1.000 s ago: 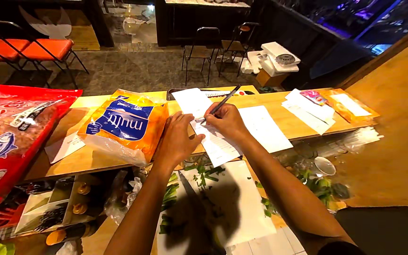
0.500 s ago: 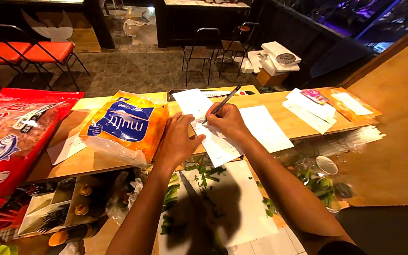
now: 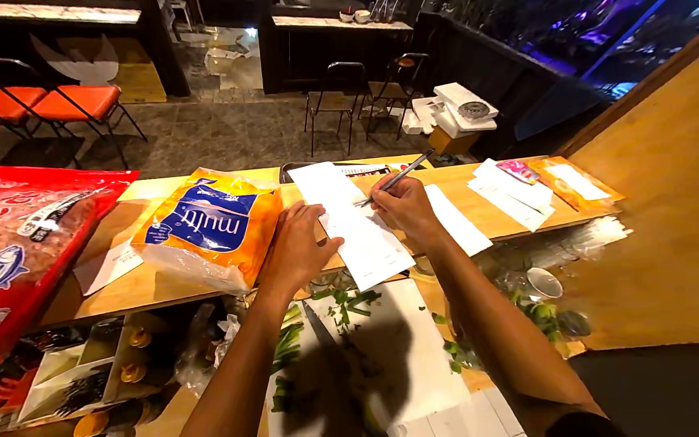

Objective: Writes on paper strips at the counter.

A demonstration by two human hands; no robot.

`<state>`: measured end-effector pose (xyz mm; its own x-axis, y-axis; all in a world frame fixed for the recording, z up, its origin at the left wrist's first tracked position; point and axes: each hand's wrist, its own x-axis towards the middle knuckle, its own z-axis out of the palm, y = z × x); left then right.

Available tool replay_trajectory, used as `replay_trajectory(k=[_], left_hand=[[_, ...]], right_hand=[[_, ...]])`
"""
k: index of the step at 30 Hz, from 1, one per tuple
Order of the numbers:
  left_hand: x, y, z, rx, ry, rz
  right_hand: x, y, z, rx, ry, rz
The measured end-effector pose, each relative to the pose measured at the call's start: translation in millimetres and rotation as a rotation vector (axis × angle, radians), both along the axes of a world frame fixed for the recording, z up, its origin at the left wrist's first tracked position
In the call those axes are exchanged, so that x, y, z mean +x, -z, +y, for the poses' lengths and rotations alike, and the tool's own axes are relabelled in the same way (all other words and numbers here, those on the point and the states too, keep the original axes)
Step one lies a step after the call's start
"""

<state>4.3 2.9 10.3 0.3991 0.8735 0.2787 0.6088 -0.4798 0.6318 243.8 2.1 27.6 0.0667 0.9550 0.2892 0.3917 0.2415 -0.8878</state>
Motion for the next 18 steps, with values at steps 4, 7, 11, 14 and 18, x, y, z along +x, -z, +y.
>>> replay_trajectory(k=[4, 7, 11, 14, 18], left_hand=[[0, 1, 0, 0.025, -0.002, -0.006], [0, 1, -1, 0.018, -0.002, 0.0], [0, 0, -1, 0.022, -0.007, 0.0], [0, 1, -1, 0.019, -0.009, 0.006], [0, 1, 0, 0.026, -0.008, -0.003]], right_hand=[[-3, 7, 0, 0.013, -0.035, 0.009], [-2, 11, 9, 0.029, -0.061, 0.011], [-3, 12, 2, 0.035, -0.07, -0.012], [-2, 13, -7, 0.031, -0.065, -0.034], [-3, 9, 8, 0.016, -0.026, -0.013]])
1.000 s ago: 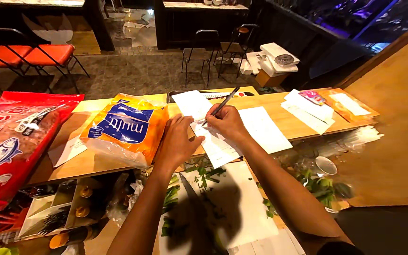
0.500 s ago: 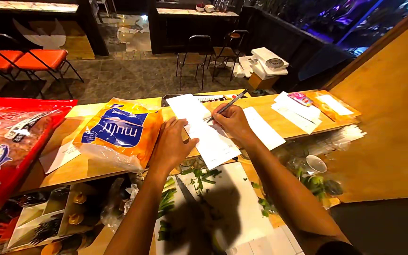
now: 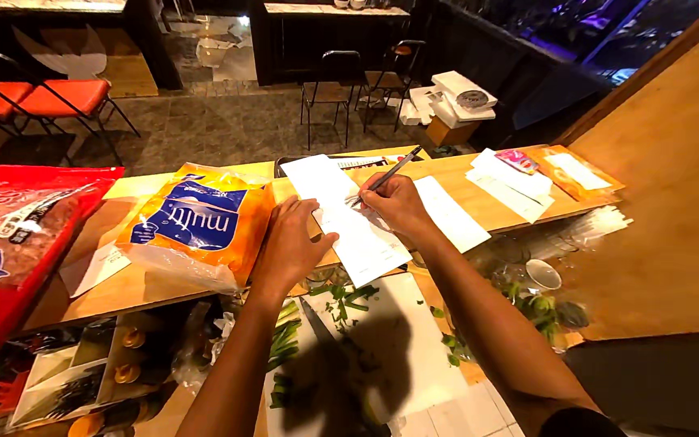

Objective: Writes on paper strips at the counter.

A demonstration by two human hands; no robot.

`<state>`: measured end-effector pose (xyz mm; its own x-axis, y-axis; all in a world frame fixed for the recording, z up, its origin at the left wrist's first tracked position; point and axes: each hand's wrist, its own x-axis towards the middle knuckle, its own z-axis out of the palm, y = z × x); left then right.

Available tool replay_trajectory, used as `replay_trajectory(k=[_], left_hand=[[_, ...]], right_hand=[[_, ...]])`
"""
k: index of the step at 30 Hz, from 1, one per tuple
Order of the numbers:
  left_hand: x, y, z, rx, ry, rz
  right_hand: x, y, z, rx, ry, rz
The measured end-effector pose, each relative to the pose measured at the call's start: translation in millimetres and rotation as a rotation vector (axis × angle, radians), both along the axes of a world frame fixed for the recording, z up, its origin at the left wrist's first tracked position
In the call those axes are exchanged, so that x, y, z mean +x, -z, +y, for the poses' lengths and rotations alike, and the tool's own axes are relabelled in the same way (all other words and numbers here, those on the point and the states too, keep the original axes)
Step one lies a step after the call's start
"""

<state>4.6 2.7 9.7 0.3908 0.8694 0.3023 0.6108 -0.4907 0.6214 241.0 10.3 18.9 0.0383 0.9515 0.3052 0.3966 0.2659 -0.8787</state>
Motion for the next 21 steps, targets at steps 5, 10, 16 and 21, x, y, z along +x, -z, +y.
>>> replay_trajectory(k=[5, 10, 16, 21], left_hand=[[0, 0, 0, -0.003, 0.004, 0.003], [-1, 0, 0, -0.015, 0.003, -0.001], [0, 0, 0, -0.022, -0.006, -0.009], [-1, 0, 0, -0.016, 0.002, -0.015]], right_hand=[[-1, -1, 1, -0.015, 0.008, 0.018], [1, 4, -15, -0.009, -0.015, 0.002], [0, 3, -17, -0.025, -0.004, 0.009], [0, 2, -18, -0.022, 0.022, 0.007]])
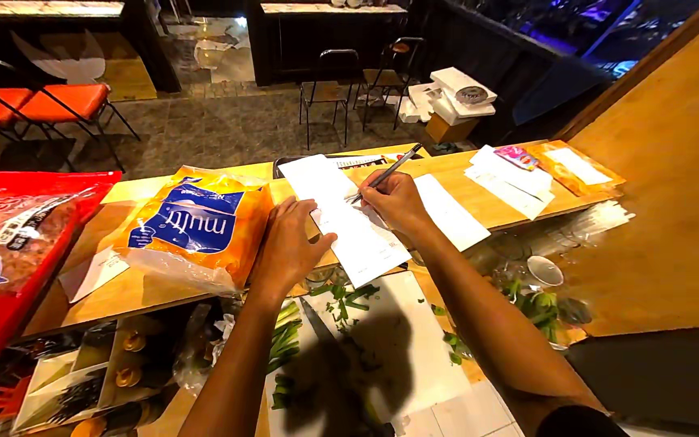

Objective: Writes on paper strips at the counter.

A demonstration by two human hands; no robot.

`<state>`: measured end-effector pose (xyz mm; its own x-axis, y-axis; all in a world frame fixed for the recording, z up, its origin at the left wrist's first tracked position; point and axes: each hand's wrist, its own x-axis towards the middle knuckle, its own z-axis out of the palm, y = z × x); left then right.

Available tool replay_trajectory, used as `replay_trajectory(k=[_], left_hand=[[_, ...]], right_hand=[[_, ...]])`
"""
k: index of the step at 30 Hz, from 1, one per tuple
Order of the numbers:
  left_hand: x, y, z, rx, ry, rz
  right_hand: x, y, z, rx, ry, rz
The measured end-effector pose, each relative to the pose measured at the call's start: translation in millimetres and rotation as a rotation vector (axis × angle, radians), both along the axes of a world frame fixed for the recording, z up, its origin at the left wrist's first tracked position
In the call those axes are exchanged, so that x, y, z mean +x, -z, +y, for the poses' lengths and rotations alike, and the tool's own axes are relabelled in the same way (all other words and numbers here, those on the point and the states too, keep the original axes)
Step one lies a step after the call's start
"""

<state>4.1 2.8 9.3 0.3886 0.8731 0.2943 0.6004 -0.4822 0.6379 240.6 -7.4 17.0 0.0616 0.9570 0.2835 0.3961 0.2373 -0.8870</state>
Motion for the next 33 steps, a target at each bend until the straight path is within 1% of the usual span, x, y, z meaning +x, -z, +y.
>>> replay_trajectory(k=[10, 15, 20, 24, 29, 33], left_hand=[[0, 0, 0, -0.02, -0.008, 0.004], [1, 0, 0, -0.002, -0.009, 0.013], [0, 1, 0, -0.012, -0.01, 0.017], [0, 0, 0, -0.002, -0.018, 0.015], [0, -1, 0, -0.029, -0.019, 0.009], [1, 0, 0, -0.007, -0.012, 0.017]], right_hand=[[0, 1, -1, 0.001, 0.009, -0.019], [0, -2, 15, -0.003, 0.029, 0.026], [0, 1, 0, -0.007, 0.015, 0.005], [0, -3, 19, -0.034, 0.055, 0.031], [-1, -3, 2, -0.027, 0.071, -0.006], [-2, -5, 18, -0.042, 0.113, 0.01]])
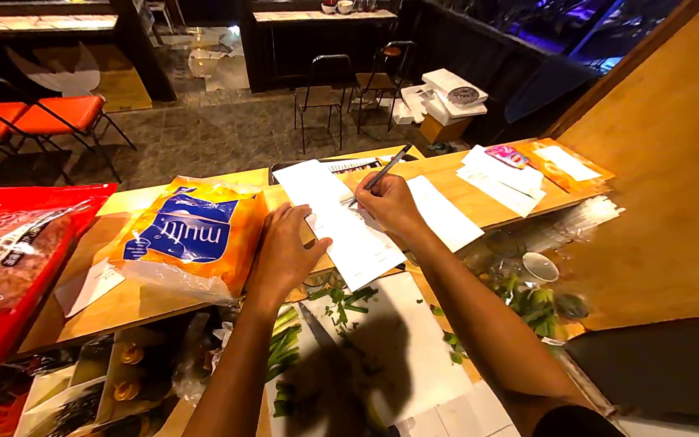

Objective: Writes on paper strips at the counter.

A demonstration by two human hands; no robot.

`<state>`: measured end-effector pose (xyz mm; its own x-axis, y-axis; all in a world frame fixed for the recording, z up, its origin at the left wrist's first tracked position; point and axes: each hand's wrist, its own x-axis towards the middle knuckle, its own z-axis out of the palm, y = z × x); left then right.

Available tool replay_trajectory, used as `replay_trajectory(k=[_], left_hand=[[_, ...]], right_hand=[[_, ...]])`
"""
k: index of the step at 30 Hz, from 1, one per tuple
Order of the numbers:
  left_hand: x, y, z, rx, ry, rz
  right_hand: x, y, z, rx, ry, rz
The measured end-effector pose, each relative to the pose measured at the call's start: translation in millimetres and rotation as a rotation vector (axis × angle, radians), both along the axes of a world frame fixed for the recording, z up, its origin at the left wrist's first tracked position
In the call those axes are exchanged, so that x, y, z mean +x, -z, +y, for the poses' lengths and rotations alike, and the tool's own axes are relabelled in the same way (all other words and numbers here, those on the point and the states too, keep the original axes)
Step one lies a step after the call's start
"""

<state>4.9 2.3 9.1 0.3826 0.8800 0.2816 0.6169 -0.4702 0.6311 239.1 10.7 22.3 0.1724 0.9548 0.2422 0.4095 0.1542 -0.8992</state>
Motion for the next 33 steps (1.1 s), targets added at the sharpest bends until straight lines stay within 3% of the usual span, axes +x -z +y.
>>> replay_trajectory(k=[16, 22, 25, 27, 30, 33], left_hand=[[-1, -1, 1, -0.021, 0.0, -0.007], [-2, -6, 3, -0.059, -0.014, -0.017], [0, -8, 3, -0.07, -0.013, 0.002], [0, -9, 2, -0.093, -0.006, 0.007], [-1, -15, 2, -0.109, 0.001, 0.021], [-2, -17, -1, -0.091, 0.005, 0.003]], right_hand=[[-1, 0, 4, -0.02, 0.017, -0.043], [43, -54, -34, -0.249, 0.005, -0.525], [72, -56, -44, -0.511, -0.028, -0.759], [79, -52, -52, -0.554, -0.055, -0.827], [60, -60, -84, -0.283, -0.051, -0.836], [25, -41, -117, 0.102, -0.349, -0.718]])
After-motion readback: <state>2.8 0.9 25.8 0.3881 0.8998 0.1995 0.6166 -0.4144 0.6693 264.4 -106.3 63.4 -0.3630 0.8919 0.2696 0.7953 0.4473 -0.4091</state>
